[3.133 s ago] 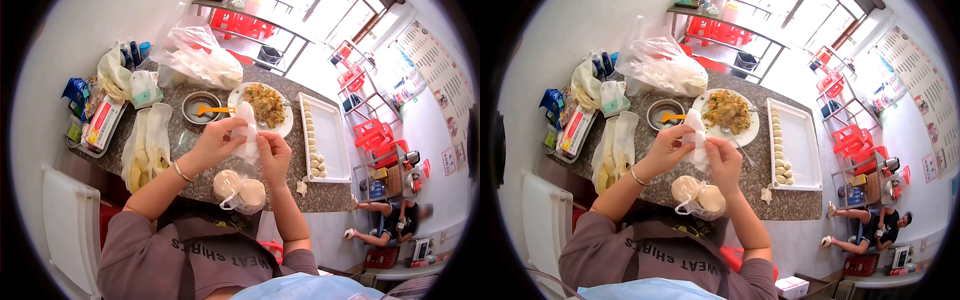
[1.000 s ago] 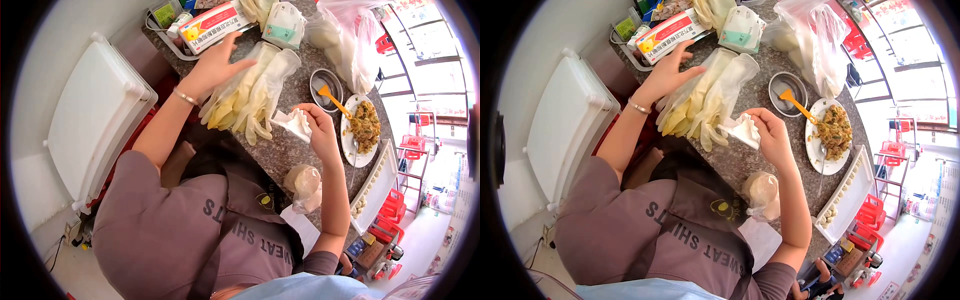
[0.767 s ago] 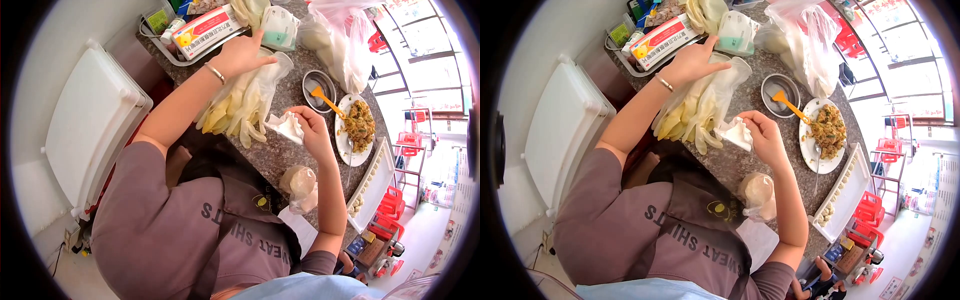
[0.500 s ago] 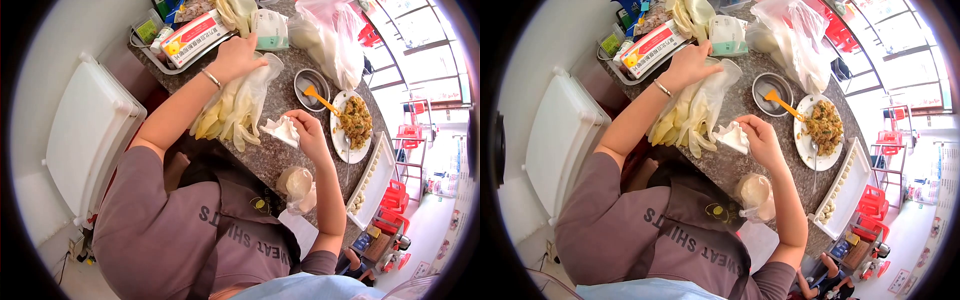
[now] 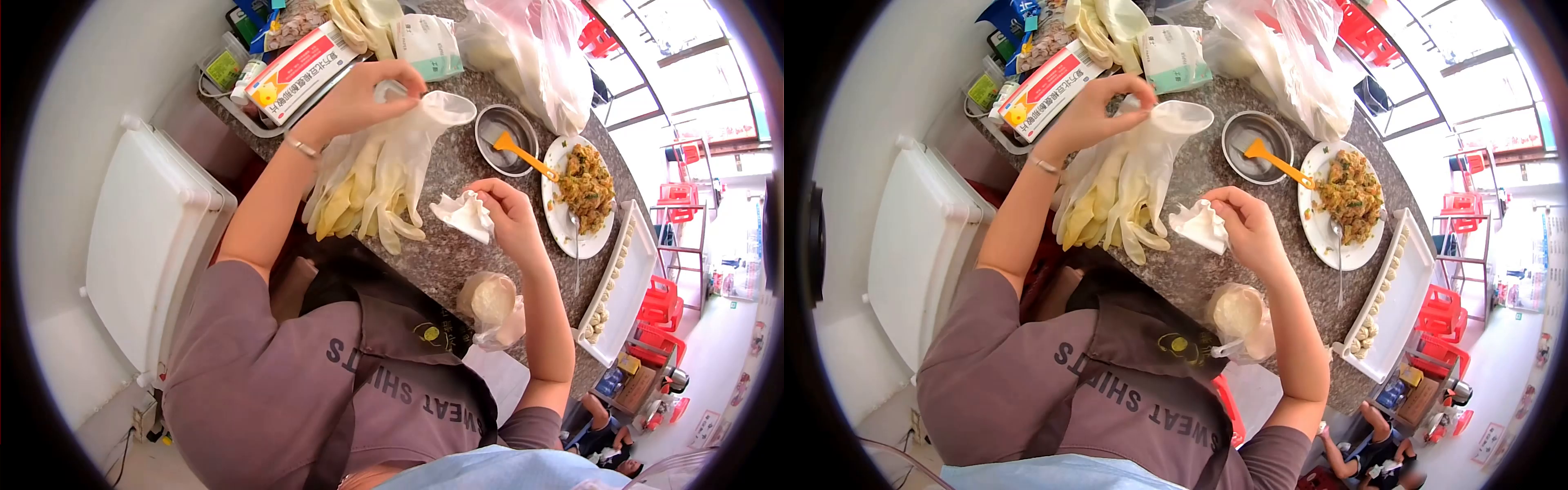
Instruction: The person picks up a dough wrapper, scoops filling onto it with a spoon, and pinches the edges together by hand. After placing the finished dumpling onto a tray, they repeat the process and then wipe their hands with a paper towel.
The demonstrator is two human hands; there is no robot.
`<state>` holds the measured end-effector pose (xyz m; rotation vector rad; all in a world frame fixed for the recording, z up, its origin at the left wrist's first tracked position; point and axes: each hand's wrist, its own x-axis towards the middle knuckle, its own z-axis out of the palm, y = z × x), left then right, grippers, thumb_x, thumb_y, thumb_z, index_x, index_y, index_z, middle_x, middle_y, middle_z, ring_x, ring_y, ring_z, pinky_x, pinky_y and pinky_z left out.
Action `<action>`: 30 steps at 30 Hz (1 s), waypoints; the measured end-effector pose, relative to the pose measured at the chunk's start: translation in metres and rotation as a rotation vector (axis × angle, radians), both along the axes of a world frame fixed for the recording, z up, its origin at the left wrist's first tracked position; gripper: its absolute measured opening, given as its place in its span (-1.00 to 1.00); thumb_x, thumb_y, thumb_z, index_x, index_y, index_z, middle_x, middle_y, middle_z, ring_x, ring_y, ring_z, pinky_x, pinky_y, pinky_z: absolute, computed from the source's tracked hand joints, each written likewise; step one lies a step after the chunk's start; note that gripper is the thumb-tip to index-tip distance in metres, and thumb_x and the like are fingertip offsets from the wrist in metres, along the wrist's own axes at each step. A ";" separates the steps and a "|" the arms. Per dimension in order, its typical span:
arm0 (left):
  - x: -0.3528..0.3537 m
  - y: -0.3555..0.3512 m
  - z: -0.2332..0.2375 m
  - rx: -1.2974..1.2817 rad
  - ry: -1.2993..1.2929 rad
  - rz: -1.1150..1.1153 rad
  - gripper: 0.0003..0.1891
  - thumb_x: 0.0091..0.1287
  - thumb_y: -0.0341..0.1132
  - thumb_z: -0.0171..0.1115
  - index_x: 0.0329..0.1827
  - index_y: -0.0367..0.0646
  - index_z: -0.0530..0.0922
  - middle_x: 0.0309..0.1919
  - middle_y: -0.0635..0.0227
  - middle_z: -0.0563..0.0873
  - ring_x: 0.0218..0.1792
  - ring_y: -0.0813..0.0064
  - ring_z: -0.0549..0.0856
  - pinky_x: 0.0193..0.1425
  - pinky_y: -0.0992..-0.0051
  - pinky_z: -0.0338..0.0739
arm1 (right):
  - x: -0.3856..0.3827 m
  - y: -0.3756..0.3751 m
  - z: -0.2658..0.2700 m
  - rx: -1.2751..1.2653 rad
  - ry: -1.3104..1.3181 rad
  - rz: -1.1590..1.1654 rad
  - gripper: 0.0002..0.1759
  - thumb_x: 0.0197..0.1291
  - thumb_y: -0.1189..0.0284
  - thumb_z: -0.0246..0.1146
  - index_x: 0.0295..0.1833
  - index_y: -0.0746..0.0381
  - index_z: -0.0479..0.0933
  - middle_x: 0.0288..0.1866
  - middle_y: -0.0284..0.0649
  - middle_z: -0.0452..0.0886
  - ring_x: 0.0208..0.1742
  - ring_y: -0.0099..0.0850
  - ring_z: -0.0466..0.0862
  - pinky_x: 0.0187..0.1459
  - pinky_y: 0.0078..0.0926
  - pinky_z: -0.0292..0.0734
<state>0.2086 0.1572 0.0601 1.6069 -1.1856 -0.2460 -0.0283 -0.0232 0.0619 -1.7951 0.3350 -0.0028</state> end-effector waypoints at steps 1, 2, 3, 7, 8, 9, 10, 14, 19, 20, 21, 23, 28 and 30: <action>-0.004 0.011 0.003 -0.041 0.028 -0.010 -0.85 0.19 -0.53 0.21 -0.18 -0.26 0.61 -0.28 0.37 0.70 -0.15 0.54 0.65 0.06 0.51 0.51 | -0.001 -0.002 -0.002 0.009 -0.003 -0.010 -0.82 0.37 0.55 0.10 -0.06 0.35 0.59 -0.36 -0.45 0.59 -0.36 -0.73 0.43 -0.30 -0.71 0.35; -0.007 0.021 0.001 -0.030 0.024 -0.022 -0.85 0.19 -0.53 0.21 -0.18 -0.26 0.61 -0.28 0.37 0.70 -0.15 0.54 0.65 0.06 0.51 0.51 | -0.002 -0.004 -0.004 0.004 -0.011 -0.025 -0.82 0.37 0.55 0.10 -0.06 0.35 0.60 -0.37 -0.45 0.59 -0.36 -0.74 0.42 -0.31 -0.71 0.34; -0.009 0.031 -0.003 -0.066 0.094 -0.034 -0.84 0.14 -0.57 0.22 -0.21 -0.25 0.62 -0.29 0.37 0.69 -0.14 0.51 0.63 0.07 0.49 0.50 | -0.002 -0.006 -0.006 -0.002 -0.021 -0.040 -0.82 0.36 0.55 0.11 -0.06 0.34 0.60 -0.38 -0.46 0.58 -0.37 -0.74 0.41 -0.32 -0.72 0.33; -0.021 0.062 -0.013 -0.081 0.115 -0.150 -0.80 0.01 -0.64 0.21 -0.31 -0.22 0.64 -0.33 0.34 0.65 -0.14 0.41 0.59 0.09 0.41 0.46 | 0.000 -0.012 -0.007 -0.040 0.009 -0.035 -0.81 0.36 0.56 0.10 -0.06 0.32 0.62 -0.43 -0.49 0.52 -0.41 -0.74 0.37 -0.34 -0.72 0.30; -0.024 0.063 -0.018 -0.135 0.124 -0.182 -0.81 -0.03 -0.66 0.18 -0.37 -0.23 0.64 -0.35 0.33 0.64 -0.16 0.38 0.58 0.10 0.38 0.46 | 0.003 -0.010 -0.004 -0.047 0.009 -0.030 -0.79 0.36 0.56 0.08 -0.05 0.32 0.62 -0.43 -0.50 0.51 -0.41 -0.73 0.35 -0.34 -0.71 0.30; -0.024 0.064 -0.022 -0.127 0.125 -0.187 -0.81 -0.03 -0.66 0.18 -0.37 -0.23 0.64 -0.35 0.33 0.64 -0.16 0.38 0.58 0.10 0.38 0.46 | 0.006 -0.009 -0.005 -0.040 0.010 -0.036 -0.79 0.36 0.56 0.08 -0.05 0.32 0.62 -0.43 -0.50 0.51 -0.41 -0.73 0.35 -0.34 -0.71 0.30; -0.023 0.065 -0.024 -0.115 0.131 -0.175 -0.83 0.00 -0.64 0.20 -0.37 -0.24 0.65 -0.34 0.32 0.65 -0.17 0.40 0.60 0.05 0.42 0.48 | 0.010 -0.007 -0.006 -0.037 0.008 -0.021 -0.79 0.35 0.57 0.08 -0.05 0.31 0.62 -0.43 -0.49 0.51 -0.41 -0.73 0.35 -0.34 -0.71 0.30; -0.023 0.062 -0.029 -0.118 0.166 -0.116 -0.84 0.04 -0.63 0.19 -0.34 -0.25 0.65 -0.32 0.32 0.66 -0.17 0.45 0.63 0.01 0.49 0.50 | 0.029 -0.004 -0.013 -0.048 -0.012 0.017 -0.74 0.36 0.55 0.03 -0.02 0.32 0.62 -0.35 -0.40 0.59 -0.34 -0.67 0.45 -0.27 -0.64 0.38; -0.025 0.052 -0.028 -0.150 0.194 -0.105 -0.83 0.08 -0.64 0.17 -0.31 -0.26 0.64 -0.31 0.33 0.66 -0.17 0.50 0.62 0.00 0.52 0.49 | 0.065 0.007 -0.021 -0.344 -0.121 0.025 -0.62 0.33 0.56 -0.02 0.19 0.23 0.54 -0.38 -0.18 0.60 -0.33 -0.50 0.55 -0.21 -0.47 0.46; -0.025 0.051 -0.029 -0.155 0.195 -0.103 -0.84 0.09 -0.64 0.17 -0.30 -0.25 0.64 -0.29 0.33 0.66 -0.18 0.51 0.62 0.00 0.53 0.48 | 0.074 0.008 -0.017 -0.489 -0.006 0.081 -0.50 0.23 0.55 0.02 0.31 0.11 0.44 -0.28 0.15 0.64 -0.23 0.01 0.66 -0.13 -0.13 0.53; -0.026 0.051 -0.029 -0.158 0.196 -0.098 -0.84 0.11 -0.64 0.18 -0.30 -0.25 0.64 -0.28 0.33 0.66 -0.18 0.52 0.62 -0.01 0.54 0.48 | 0.081 0.008 -0.018 -0.490 -0.008 0.079 -0.50 0.23 0.55 0.02 0.31 0.11 0.44 -0.28 0.15 0.64 -0.23 0.01 0.66 -0.13 -0.13 0.53; -0.027 0.052 -0.027 -0.154 0.202 -0.095 -0.84 0.11 -0.64 0.18 -0.29 -0.25 0.64 -0.28 0.33 0.66 -0.19 0.52 0.61 0.00 0.54 0.48 | 0.094 0.009 -0.024 -0.655 0.098 0.161 -0.44 0.19 0.53 0.05 0.35 0.07 0.38 -0.35 0.12 0.64 -0.26 0.05 0.65 -0.18 -0.06 0.52; -0.027 0.053 -0.023 -0.143 0.202 -0.067 -0.84 0.11 -0.64 0.18 -0.29 -0.25 0.63 -0.27 0.34 0.66 -0.19 0.53 0.61 0.01 0.55 0.47 | 0.108 0.005 -0.033 -0.731 0.116 0.174 -0.44 0.18 0.50 0.08 0.35 0.04 0.38 -0.31 0.09 0.66 -0.22 0.02 0.66 -0.16 -0.05 0.52; -0.026 0.053 -0.022 -0.147 0.189 -0.068 -0.85 0.11 -0.63 0.18 -0.29 -0.25 0.63 -0.28 0.33 0.65 -0.19 0.54 0.61 0.00 0.55 0.47 | 0.109 0.005 -0.035 -0.734 0.092 0.178 -0.50 0.26 0.49 -0.02 0.33 0.03 0.39 -0.35 0.15 0.62 -0.26 0.08 0.64 -0.20 0.00 0.48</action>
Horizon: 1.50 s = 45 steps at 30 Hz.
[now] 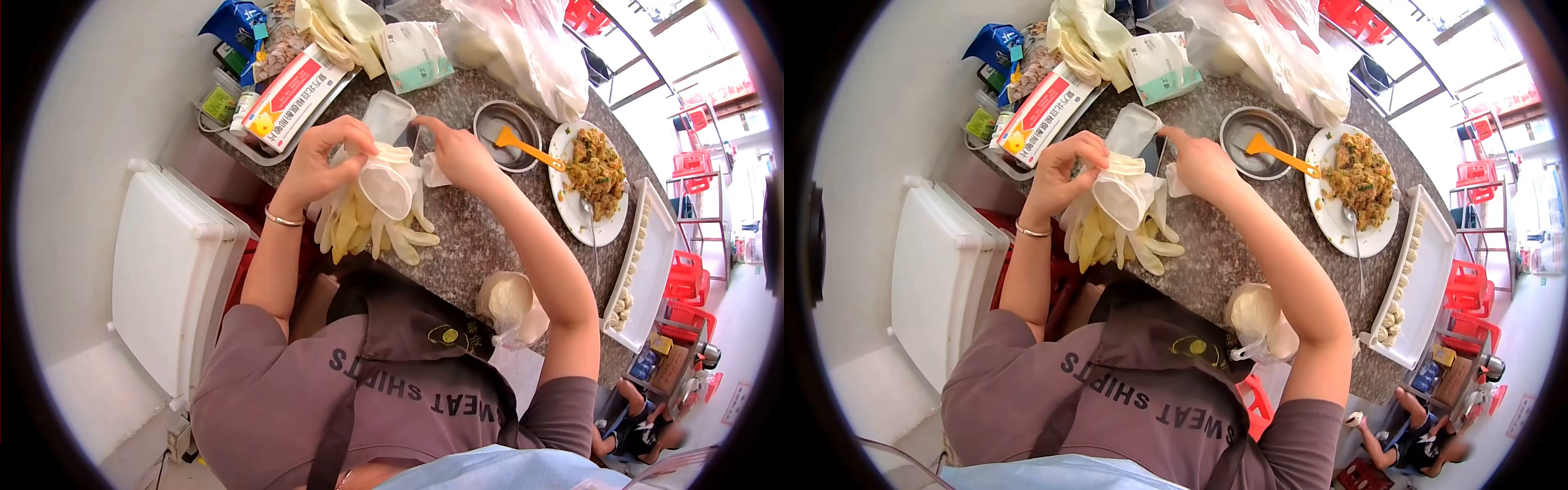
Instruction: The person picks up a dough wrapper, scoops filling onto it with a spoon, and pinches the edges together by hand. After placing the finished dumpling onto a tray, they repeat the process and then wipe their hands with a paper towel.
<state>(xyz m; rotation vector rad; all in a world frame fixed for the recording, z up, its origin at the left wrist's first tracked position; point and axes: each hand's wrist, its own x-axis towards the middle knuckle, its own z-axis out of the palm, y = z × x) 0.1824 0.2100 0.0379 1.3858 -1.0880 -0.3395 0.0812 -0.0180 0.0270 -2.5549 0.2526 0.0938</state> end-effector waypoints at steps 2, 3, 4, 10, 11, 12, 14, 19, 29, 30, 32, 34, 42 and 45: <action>0.001 0.000 -0.001 -0.001 -0.011 0.000 -0.85 0.11 -0.63 0.18 -0.29 -0.25 0.63 -0.28 0.33 0.65 -0.20 0.54 0.61 0.00 0.55 0.47 | 0.002 0.002 0.003 -0.022 0.044 -0.001 -0.47 0.22 0.49 0.05 0.34 0.03 0.38 -0.30 0.11 0.65 -0.21 0.04 0.66 -0.16 -0.04 0.51; 0.002 -0.001 -0.001 -0.001 -0.020 -0.002 -0.85 0.11 -0.62 0.18 -0.29 -0.25 0.63 -0.28 0.33 0.65 -0.21 0.54 0.61 -0.01 0.55 0.47 | 0.002 0.002 0.004 -0.043 0.089 -0.004 -0.43 0.17 0.49 0.12 0.36 0.03 0.38 -0.26 0.06 0.68 -0.15 0.00 0.67 -0.11 -0.08 0.54; 0.002 -0.001 -0.001 -0.002 -0.023 -0.003 -0.85 0.11 -0.62 0.18 -0.29 -0.25 0.63 -0.28 0.33 0.65 -0.21 0.54 0.61 -0.01 0.55 0.47 | 0.003 0.003 0.004 -0.044 0.087 -0.006 -0.43 0.17 0.49 0.12 0.36 0.03 0.38 -0.26 0.06 0.68 -0.15 0.00 0.67 -0.11 -0.08 0.54; 0.000 -0.005 0.003 0.004 -0.022 0.007 -0.86 0.12 -0.61 0.20 -0.28 -0.25 0.64 -0.28 0.34 0.66 -0.23 0.55 0.61 -0.04 0.55 0.48 | -0.005 0.002 0.016 -0.022 0.090 -0.009 -0.46 0.19 0.48 0.11 0.34 0.04 0.39 -0.28 0.06 0.67 -0.17 0.01 0.68 -0.12 -0.07 0.55; 0.001 -0.006 0.004 0.006 -0.026 0.007 -0.86 0.12 -0.60 0.21 -0.28 -0.25 0.64 -0.28 0.35 0.66 -0.24 0.56 0.62 -0.05 0.55 0.49 | -0.010 -0.002 0.017 0.013 0.037 -0.018 -0.48 0.21 0.49 0.09 0.32 0.04 0.40 -0.30 0.06 0.66 -0.21 0.02 0.67 -0.15 -0.07 0.53; 0.002 -0.008 0.004 0.009 -0.030 0.004 -0.87 0.13 -0.59 0.21 -0.27 -0.25 0.64 -0.29 0.36 0.66 -0.24 0.57 0.62 -0.06 0.56 0.49 | -0.016 -0.004 0.019 0.047 -0.017 -0.029 -0.50 0.22 0.50 0.08 0.30 0.04 0.41 -0.32 0.06 0.66 -0.24 0.03 0.66 -0.19 -0.07 0.52; 0.004 -0.013 0.007 0.021 -0.044 0.016 -0.87 0.13 -0.57 0.22 -0.27 -0.25 0.64 -0.29 0.36 0.67 -0.24 0.57 0.64 -0.06 0.56 0.50 | -0.027 -0.008 0.027 0.123 -0.045 -0.046 -0.53 0.25 0.51 0.05 0.29 0.06 0.41 -0.35 0.04 0.64 -0.29 0.02 0.64 -0.23 -0.09 0.50; 0.006 -0.027 0.022 0.085 -0.017 0.021 -0.87 0.14 -0.59 0.20 -0.25 -0.27 0.63 -0.26 0.37 0.67 -0.15 0.54 0.61 0.04 0.54 0.45 | -0.061 -0.018 0.051 0.278 -0.098 -0.133 -0.59 0.32 0.54 -0.02 0.27 0.11 0.42 -0.48 -0.05 0.55 -0.46 -0.15 0.55 -0.32 -0.26 0.44; 0.038 -0.076 0.007 0.294 -0.307 0.199 -0.65 0.22 -0.36 0.32 0.09 -0.17 0.59 -0.08 0.27 0.72 -0.03 0.44 0.67 0.11 0.45 0.50 | -0.121 -0.023 0.072 0.455 -0.187 -0.296 -0.57 0.37 0.53 -0.01 0.33 0.14 0.40 -0.42 -0.37 0.43 -0.38 -0.61 0.40 -0.27 -0.60 0.36; 0.039 -0.078 0.008 0.291 -0.387 0.245 -0.63 0.20 -0.33 0.32 0.08 -0.18 0.58 -0.05 0.21 0.71 0.00 0.31 0.67 0.14 0.38 0.51 | -0.126 -0.024 0.075 0.452 -0.193 -0.301 -0.57 0.37 0.53 -0.01 0.33 0.14 0.40 -0.42 -0.37 0.43 -0.38 -0.61 0.40 -0.27 -0.60 0.36; 0.039 -0.077 0.010 0.289 -0.469 0.280 -0.62 0.18 -0.29 0.32 0.06 -0.19 0.58 -0.02 0.16 0.69 0.03 0.19 0.67 0.16 0.32 0.52 | -0.139 -0.024 0.082 0.480 -0.214 -0.308 -0.57 0.38 0.53 0.00 0.33 0.13 0.41 -0.43 -0.41 0.43 -0.38 -0.64 0.40 -0.29 -0.63 0.34; 0.033 -0.070 0.021 0.263 -0.489 0.346 -0.62 0.18 -0.28 0.35 0.06 -0.19 0.59 0.06 0.17 0.66 0.09 0.20 0.65 0.21 0.33 0.49 | -0.153 -0.026 0.085 0.543 -0.239 -0.362 -0.58 0.38 0.53 0.01 0.33 0.13 0.41 -0.43 -0.44 0.42 -0.38 -0.67 0.38 -0.30 -0.66 0.31; -0.043 -0.055 0.059 0.114 -0.190 0.196 -0.65 0.24 -0.32 0.37 0.08 -0.14 0.61 0.12 0.35 0.66 0.17 0.44 0.60 0.26 0.34 0.42 | -0.206 -0.039 0.074 0.688 -0.424 -0.534 -0.59 0.39 0.53 0.10 0.33 0.22 0.42 -0.47 -0.56 0.38 -0.48 -0.81 0.28 -0.45 -0.78 0.12; -0.040 -0.060 0.050 0.141 -0.310 0.215 -0.63 0.20 -0.29 0.39 0.06 -0.20 0.61 0.02 0.25 0.70 0.07 0.39 0.66 0.19 0.45 0.46 | -0.223 -0.036 0.070 0.691 -0.448 -0.558 -0.60 0.37 0.52 0.12 0.30 0.24 0.44 -0.46 -0.56 0.40 -0.47 -0.81 0.29 -0.44 -0.79 0.12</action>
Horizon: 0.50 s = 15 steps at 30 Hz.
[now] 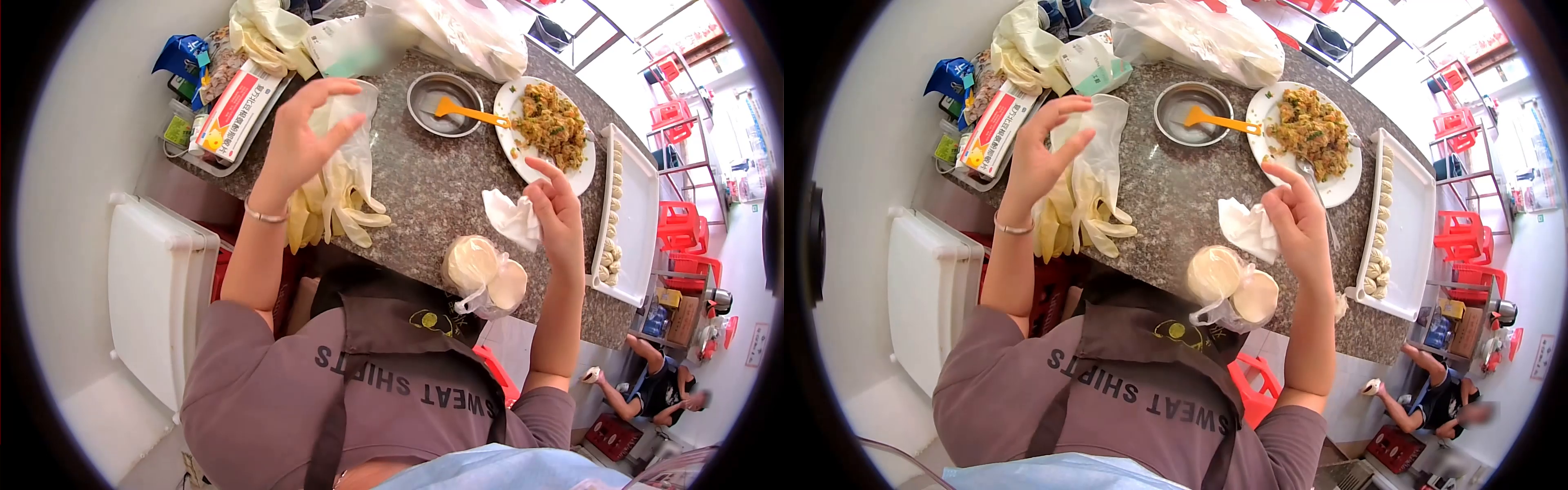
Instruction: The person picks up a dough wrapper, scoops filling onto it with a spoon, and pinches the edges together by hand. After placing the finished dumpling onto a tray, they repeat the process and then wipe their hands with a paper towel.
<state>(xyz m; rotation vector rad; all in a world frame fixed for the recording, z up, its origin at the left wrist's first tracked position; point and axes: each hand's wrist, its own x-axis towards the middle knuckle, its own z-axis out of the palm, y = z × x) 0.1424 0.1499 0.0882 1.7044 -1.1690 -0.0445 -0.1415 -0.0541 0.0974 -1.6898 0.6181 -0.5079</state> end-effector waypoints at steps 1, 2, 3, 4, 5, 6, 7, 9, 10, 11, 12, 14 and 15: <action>0.010 -0.003 -0.008 0.040 -0.023 0.075 -0.59 0.20 -0.21 0.40 0.06 -0.21 0.61 0.00 0.20 0.71 0.06 0.32 0.67 0.18 0.41 0.49 | -0.007 0.000 0.000 -0.015 0.024 -0.011 -0.61 0.36 0.53 0.13 0.29 0.25 0.45 -0.46 -0.56 0.40 -0.47 -0.81 0.29 -0.44 -0.79 0.12; 0.022 -0.004 -0.015 0.043 -0.028 0.082 -0.59 0.20 -0.21 0.40 0.06 -0.21 0.61 0.00 0.20 0.71 0.06 0.32 0.67 0.18 0.41 0.49 | -0.013 -0.001 0.000 -0.031 0.046 -0.020 -0.61 0.35 0.54 0.13 0.28 0.27 0.46 -0.45 -0.56 0.41 -0.46 -0.81 0.29 -0.44 -0.79 0.12; 0.034 -0.005 -0.021 0.169 -0.046 0.179 -0.56 0.20 -0.15 0.39 0.07 -0.22 0.61 0.01 0.16 0.71 0.07 0.28 0.67 0.17 0.39 0.50 | -0.018 -0.002 -0.002 -0.030 0.040 -0.036 -0.61 0.33 0.56 0.13 0.26 0.28 0.48 -0.44 -0.55 0.41 -0.46 -0.81 0.30 -0.44 -0.79 0.13; 0.046 -0.006 -0.027 0.295 -0.065 0.277 -0.53 0.20 -0.09 0.39 0.07 -0.22 0.60 0.01 0.13 0.71 0.08 0.23 0.67 0.17 0.36 0.51 | -0.022 -0.002 -0.002 -0.027 0.032 -0.028 -0.61 0.33 0.56 0.13 0.26 0.28 0.48 -0.44 -0.55 0.41 -0.46 -0.81 0.30 -0.44 -0.79 0.13; 0.058 -0.006 -0.036 0.326 -0.113 0.292 -0.45 0.18 0.00 0.38 0.09 -0.23 0.59 0.01 0.10 0.71 0.09 0.16 0.66 0.17 0.31 0.52 | -0.026 -0.001 -0.001 -0.005 0.015 -0.050 -0.61 0.33 0.56 0.13 0.26 0.28 0.48 -0.44 -0.55 0.41 -0.46 -0.81 0.30 -0.44 -0.79 0.13; 0.063 -0.009 -0.039 0.326 -0.121 0.300 -0.45 0.18 0.00 0.38 0.09 -0.23 0.59 0.01 0.10 0.71 0.09 0.16 0.66 0.17 0.31 0.52 | -0.029 -0.002 -0.001 0.016 -0.001 -0.073 -0.61 0.33 0.57 0.13 0.26 0.28 0.48 -0.45 -0.55 0.41 -0.46 -0.81 0.30 -0.44 -0.79 0.14; 0.068 -0.011 -0.042 0.348 -0.108 0.293 -0.44 0.17 0.02 0.39 0.09 -0.24 0.59 0.01 0.10 0.71 0.08 0.17 0.66 0.17 0.31 0.52 | -0.031 -0.002 -0.002 0.033 -0.017 -0.072 -0.61 0.34 0.56 0.13 0.27 0.29 0.47 -0.44 -0.55 0.41 -0.45 -0.81 0.30 -0.44 -0.79 0.14; 0.070 -0.012 -0.042 0.382 -0.084 0.300 -0.40 0.14 0.04 0.40 0.10 -0.25 0.58 -0.01 0.09 0.71 0.06 0.15 0.68 0.16 0.32 0.52 | -0.033 -0.002 -0.004 0.025 -0.029 -0.067 -0.62 0.35 0.55 0.13 0.27 0.30 0.47 -0.44 -0.55 0.41 -0.45 -0.81 0.30 -0.44 -0.80 0.14; 0.069 -0.011 -0.039 0.382 -0.088 0.298 -0.40 0.14 0.04 0.40 0.10 -0.25 0.58 -0.01 0.09 0.71 0.06 0.15 0.68 0.16 0.32 0.52 | -0.034 -0.002 -0.005 0.017 -0.032 -0.069 -0.62 0.35 0.55 0.14 0.27 0.31 0.46 -0.44 -0.55 0.41 -0.45 -0.81 0.30 -0.44 -0.80 0.14; 0.066 -0.011 -0.036 0.373 -0.074 0.285 -0.42 0.15 0.01 0.41 0.10 -0.25 0.58 -0.01 0.10 0.71 0.06 0.16 0.67 0.16 0.33 0.52 | -0.034 -0.003 -0.005 0.017 -0.033 -0.079 -0.62 0.35 0.55 0.14 0.27 0.31 0.46 -0.44 -0.55 0.41 -0.45 -0.81 0.30 -0.44 -0.80 0.14; 0.062 -0.013 -0.033 0.364 -0.057 0.263 -0.43 0.16 -0.01 0.41 0.11 -0.24 0.58 -0.01 0.10 0.71 0.06 0.17 0.67 0.17 0.33 0.51 | -0.036 -0.004 -0.005 0.002 -0.040 -0.066 -0.62 0.36 0.54 0.14 0.27 0.31 0.46 -0.43 -0.55 0.42 -0.44 -0.81 0.31 -0.43 -0.80 0.14; 0.042 -0.012 -0.021 0.285 -0.060 0.205 -0.48 0.17 -0.08 0.42 0.10 -0.22 0.59 0.00 0.15 0.71 0.07 0.23 0.67 0.18 0.35 0.50 | -0.044 -0.007 -0.008 0.006 -0.049 -0.084 -0.62 0.37 0.52 0.14 0.28 0.32 0.45 -0.38 -0.52 0.46 -0.41 -0.81 0.33 -0.41 -0.81 0.17; 0.028 -0.013 -0.013 0.208 -0.063 0.174 -0.53 0.19 -0.15 0.42 0.10 -0.20 0.59 0.01 0.19 0.71 0.07 0.29 0.66 0.19 0.36 0.49 | -0.046 -0.008 -0.009 0.034 -0.077 -0.095 -0.62 0.36 0.53 0.15 0.27 0.32 0.45 -0.33 -0.49 0.50 -0.37 -0.79 0.39 -0.37 -0.80 0.24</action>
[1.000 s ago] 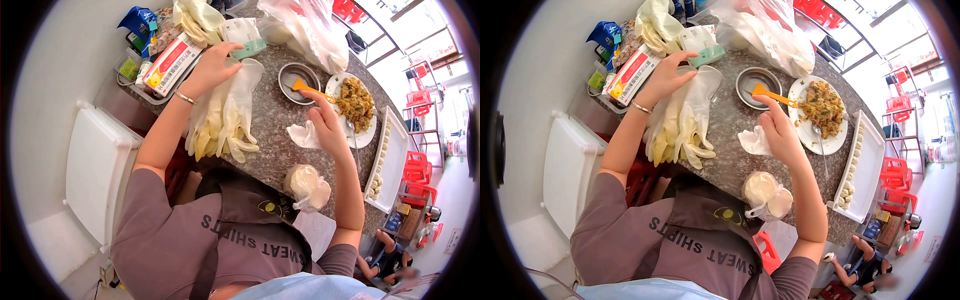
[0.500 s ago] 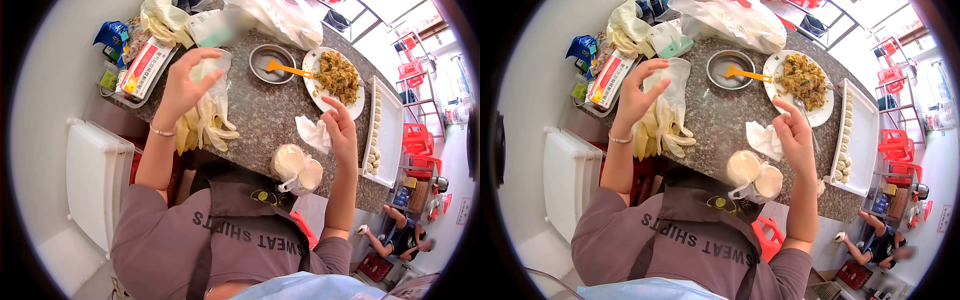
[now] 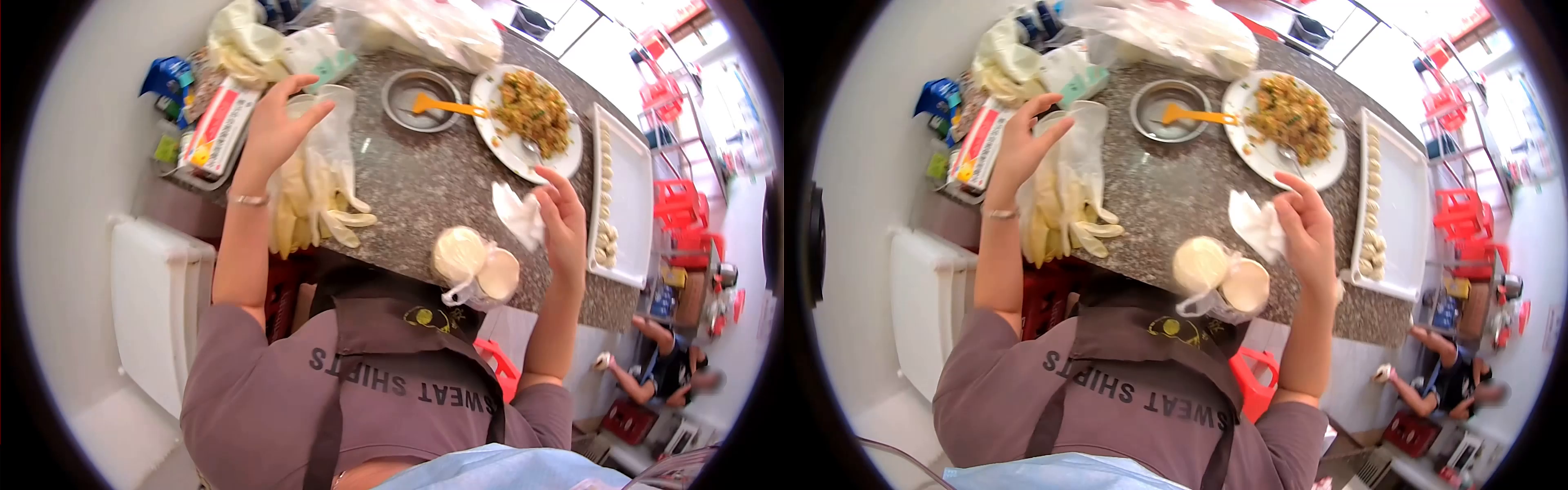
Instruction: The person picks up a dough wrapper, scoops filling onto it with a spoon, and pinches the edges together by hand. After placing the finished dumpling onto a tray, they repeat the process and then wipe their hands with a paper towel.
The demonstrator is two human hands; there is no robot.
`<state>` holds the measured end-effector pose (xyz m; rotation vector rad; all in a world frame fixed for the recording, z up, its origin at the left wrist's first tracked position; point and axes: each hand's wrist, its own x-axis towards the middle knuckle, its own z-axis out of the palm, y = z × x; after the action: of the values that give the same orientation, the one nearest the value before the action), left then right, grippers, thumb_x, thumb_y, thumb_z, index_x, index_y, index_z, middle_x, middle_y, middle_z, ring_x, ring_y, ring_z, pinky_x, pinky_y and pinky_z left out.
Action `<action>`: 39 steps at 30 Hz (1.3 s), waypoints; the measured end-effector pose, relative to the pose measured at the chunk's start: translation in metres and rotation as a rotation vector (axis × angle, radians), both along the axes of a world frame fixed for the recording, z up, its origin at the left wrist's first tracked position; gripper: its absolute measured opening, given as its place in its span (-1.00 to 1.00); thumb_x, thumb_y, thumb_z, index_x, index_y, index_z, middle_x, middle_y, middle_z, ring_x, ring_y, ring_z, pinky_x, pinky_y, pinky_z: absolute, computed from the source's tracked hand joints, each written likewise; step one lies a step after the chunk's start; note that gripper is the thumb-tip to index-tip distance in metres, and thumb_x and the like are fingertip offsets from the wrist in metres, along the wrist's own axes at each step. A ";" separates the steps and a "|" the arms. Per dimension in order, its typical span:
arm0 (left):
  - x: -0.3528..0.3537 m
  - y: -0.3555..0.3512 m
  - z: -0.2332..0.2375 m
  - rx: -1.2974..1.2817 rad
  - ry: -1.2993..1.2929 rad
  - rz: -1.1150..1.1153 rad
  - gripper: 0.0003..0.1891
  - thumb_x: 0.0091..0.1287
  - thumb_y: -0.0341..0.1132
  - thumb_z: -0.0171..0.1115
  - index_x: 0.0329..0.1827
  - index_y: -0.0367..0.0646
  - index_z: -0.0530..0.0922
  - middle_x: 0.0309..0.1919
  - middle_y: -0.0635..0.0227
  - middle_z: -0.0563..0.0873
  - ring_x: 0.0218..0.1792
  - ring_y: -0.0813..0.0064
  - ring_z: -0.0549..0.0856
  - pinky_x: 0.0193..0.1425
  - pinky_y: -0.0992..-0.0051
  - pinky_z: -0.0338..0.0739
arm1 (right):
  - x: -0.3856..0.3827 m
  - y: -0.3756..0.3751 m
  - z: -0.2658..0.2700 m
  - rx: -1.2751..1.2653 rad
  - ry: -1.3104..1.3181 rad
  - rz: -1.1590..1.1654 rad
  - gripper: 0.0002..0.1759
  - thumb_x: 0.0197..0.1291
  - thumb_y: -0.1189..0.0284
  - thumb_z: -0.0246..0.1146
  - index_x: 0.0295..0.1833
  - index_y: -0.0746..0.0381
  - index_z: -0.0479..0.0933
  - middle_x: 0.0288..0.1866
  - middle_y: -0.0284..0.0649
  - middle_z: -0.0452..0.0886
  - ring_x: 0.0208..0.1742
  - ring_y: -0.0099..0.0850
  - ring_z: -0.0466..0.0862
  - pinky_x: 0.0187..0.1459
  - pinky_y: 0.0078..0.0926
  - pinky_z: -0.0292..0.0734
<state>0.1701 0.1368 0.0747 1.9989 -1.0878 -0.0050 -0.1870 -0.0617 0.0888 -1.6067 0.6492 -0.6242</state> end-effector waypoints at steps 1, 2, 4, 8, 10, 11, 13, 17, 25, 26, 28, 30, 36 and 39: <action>-0.018 -0.003 0.008 -0.003 0.018 -0.038 -0.53 0.19 -0.15 0.42 0.10 -0.20 0.59 0.01 0.19 0.71 0.07 0.29 0.66 0.19 0.36 0.49 | -0.001 0.001 -0.001 0.026 -0.029 -0.010 -0.62 0.36 0.54 0.16 0.26 0.33 0.46 -0.29 -0.46 0.54 -0.33 -0.77 0.44 -0.33 -0.79 0.31; -0.040 -0.007 0.018 -0.119 0.174 -0.189 -0.56 0.20 -0.20 0.42 0.10 -0.19 0.60 0.03 0.23 0.70 0.08 0.36 0.65 0.20 0.38 0.48 | -0.001 0.004 -0.005 0.052 -0.055 -0.018 -0.62 0.34 0.55 0.17 0.26 0.33 0.46 -0.24 -0.43 0.58 -0.26 -0.74 0.50 -0.27 -0.76 0.39; -0.082 -0.017 0.024 -0.201 0.397 -0.446 -0.59 0.25 -0.32 0.38 0.16 -0.17 0.56 0.09 0.31 0.67 0.14 0.45 0.61 0.26 0.40 0.42 | 0.002 0.013 -0.009 0.110 -0.106 -0.016 -0.64 0.30 0.58 0.22 0.21 0.36 0.49 -0.15 -0.35 0.65 -0.12 -0.64 0.61 -0.10 -0.69 0.52; -0.150 -0.053 0.009 -0.144 0.488 -0.689 -0.59 0.24 -0.32 0.39 0.16 -0.18 0.56 0.11 0.32 0.66 0.14 0.45 0.60 0.23 0.40 0.45 | -0.013 0.029 -0.022 0.152 -0.186 -0.034 -0.83 0.21 0.64 0.31 -0.07 0.35 0.57 -0.25 -0.41 0.63 -0.23 -0.67 0.59 -0.19 -0.71 0.51; -0.164 -0.065 0.007 -0.114 0.417 -0.756 -0.60 0.24 -0.26 0.40 0.11 -0.20 0.59 0.05 0.31 0.69 0.09 0.45 0.63 0.17 0.39 0.50 | -0.033 0.038 -0.022 0.022 -0.189 -0.225 -0.88 0.20 0.65 0.33 -0.16 0.33 0.56 -0.30 -0.45 0.59 -0.29 -0.71 0.54 -0.26 -0.73 0.46; -0.166 -0.068 0.007 -0.106 0.433 -0.786 -0.60 0.24 -0.26 0.40 0.11 -0.20 0.59 0.05 0.31 0.69 0.09 0.45 0.63 0.17 0.39 0.50 | -0.055 0.036 -0.025 -0.104 -0.126 -0.323 -0.90 0.23 0.61 0.33 -0.16 0.33 0.57 -0.32 -0.46 0.56 -0.31 -0.72 0.50 -0.29 -0.74 0.42; -0.165 -0.070 0.003 -0.077 0.525 -0.728 -0.62 0.25 -0.25 0.39 0.09 -0.20 0.60 0.03 0.32 0.69 0.09 0.45 0.63 0.18 0.39 0.49 | -0.106 0.032 -0.028 -0.259 -0.072 -0.571 -0.92 0.26 0.56 0.32 -0.15 0.32 0.59 -0.32 -0.46 0.57 -0.32 -0.72 0.50 -0.29 -0.74 0.41; -0.175 -0.078 0.000 -0.022 0.577 -0.725 -0.64 0.25 -0.28 0.38 0.08 -0.20 0.60 0.01 0.32 0.70 0.07 0.46 0.63 0.19 0.41 0.47 | -0.212 0.020 -0.052 -0.553 0.093 -1.096 -0.87 0.32 0.49 0.29 -0.11 0.34 0.61 -0.30 -0.39 0.59 -0.31 -0.64 0.53 -0.27 -0.67 0.46; -0.212 -0.096 -0.009 0.215 0.121 -1.097 -0.68 0.24 -0.31 0.35 0.04 -0.21 0.60 -0.03 0.16 0.67 0.03 0.15 0.64 0.14 0.32 0.53 | -0.261 -0.024 -0.125 -0.944 0.771 -0.892 -0.70 0.27 0.39 0.25 0.09 0.19 0.63 0.01 -0.10 0.64 0.07 -0.11 0.60 0.15 -0.16 0.44; -0.215 -0.096 -0.011 0.257 0.054 -1.091 -0.69 0.25 -0.30 0.33 0.03 -0.21 0.61 -0.04 0.17 0.67 0.02 0.14 0.65 0.12 0.30 0.54 | -0.262 -0.026 -0.130 -0.888 0.741 -0.882 -0.67 0.29 0.37 0.22 0.14 0.17 0.62 0.09 -0.09 0.62 0.14 -0.13 0.56 0.23 -0.14 0.37; -0.222 -0.098 -0.021 0.271 -0.076 -1.075 -0.72 0.24 -0.28 0.30 -0.04 -0.20 0.65 -0.07 0.22 0.68 -0.04 0.16 0.66 0.06 0.27 0.56 | -0.258 -0.029 -0.132 -0.820 0.716 -0.859 -0.67 0.30 0.37 0.21 0.14 0.17 0.62 0.10 -0.08 0.61 0.17 -0.12 0.54 0.23 -0.15 0.37; -0.226 -0.102 -0.018 0.365 -0.122 -1.063 -0.74 0.23 -0.28 0.31 -0.06 -0.18 0.65 -0.08 0.24 0.68 -0.05 0.18 0.67 0.05 0.28 0.56 | -0.254 -0.032 -0.124 -0.767 0.655 -0.841 -0.69 0.32 0.35 0.19 0.12 0.17 0.64 0.12 -0.08 0.61 0.19 -0.12 0.53 0.24 -0.20 0.35; -0.231 -0.108 -0.020 0.367 -0.099 -1.066 -0.77 0.18 -0.28 0.33 -0.12 -0.12 0.67 -0.11 0.31 0.68 -0.07 0.23 0.67 0.02 0.29 0.56 | -0.256 -0.038 -0.127 -0.885 0.783 -0.928 -0.75 0.30 0.35 0.22 0.01 0.17 0.68 -0.02 -0.08 0.67 0.01 -0.14 0.62 0.17 -0.26 0.37; -0.231 -0.106 -0.022 0.321 -0.074 -1.073 -0.77 0.17 -0.28 0.34 -0.13 -0.11 0.68 -0.12 0.32 0.69 -0.07 0.21 0.67 0.03 0.29 0.56 | -0.250 -0.029 -0.127 -0.860 0.645 -1.004 -0.78 0.30 0.38 0.23 -0.06 0.22 0.69 -0.09 -0.11 0.69 -0.02 -0.15 0.62 0.09 -0.24 0.41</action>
<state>-0.0612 0.0308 0.0525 1.4342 -2.1803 -0.7015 -0.4371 -0.0912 -0.0386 -2.2518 1.9166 -1.2270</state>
